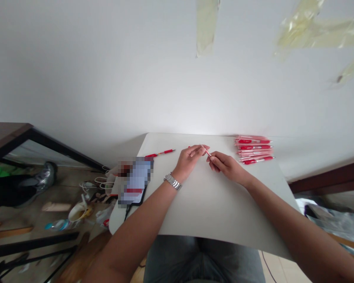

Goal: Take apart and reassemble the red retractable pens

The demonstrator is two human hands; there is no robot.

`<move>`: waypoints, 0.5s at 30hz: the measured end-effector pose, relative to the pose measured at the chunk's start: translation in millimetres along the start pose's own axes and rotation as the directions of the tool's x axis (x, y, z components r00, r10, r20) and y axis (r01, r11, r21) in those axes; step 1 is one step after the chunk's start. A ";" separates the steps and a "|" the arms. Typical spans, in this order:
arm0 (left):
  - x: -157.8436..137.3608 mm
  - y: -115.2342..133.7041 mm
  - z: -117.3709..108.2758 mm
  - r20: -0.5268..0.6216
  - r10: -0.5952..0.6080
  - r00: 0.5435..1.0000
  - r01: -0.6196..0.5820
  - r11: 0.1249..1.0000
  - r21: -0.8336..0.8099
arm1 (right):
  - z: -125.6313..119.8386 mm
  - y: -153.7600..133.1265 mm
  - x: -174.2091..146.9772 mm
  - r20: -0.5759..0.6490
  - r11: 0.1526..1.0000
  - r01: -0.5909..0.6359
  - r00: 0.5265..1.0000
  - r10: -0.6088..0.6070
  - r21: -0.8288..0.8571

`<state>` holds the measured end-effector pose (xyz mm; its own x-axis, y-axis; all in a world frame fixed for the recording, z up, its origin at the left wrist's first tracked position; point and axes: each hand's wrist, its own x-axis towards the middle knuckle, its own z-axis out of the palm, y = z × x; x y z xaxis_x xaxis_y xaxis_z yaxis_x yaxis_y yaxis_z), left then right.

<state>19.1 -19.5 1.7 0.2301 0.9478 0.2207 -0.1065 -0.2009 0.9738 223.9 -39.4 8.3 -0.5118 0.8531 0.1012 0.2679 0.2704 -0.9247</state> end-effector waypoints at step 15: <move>0.4 -5.8 0.6 -0.007 -0.039 0.999 0.038 0.995 -0.092 | -2.6 6.3 1.1 -0.155 0.992 0.010 0.987 -0.029 -0.125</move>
<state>20.4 -18.2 -3.8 0.2274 0.9565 0.1827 -0.1862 -0.1414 0.9723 227.2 -35.6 3.5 -0.3865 0.9037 0.1842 0.3625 0.3325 -0.8707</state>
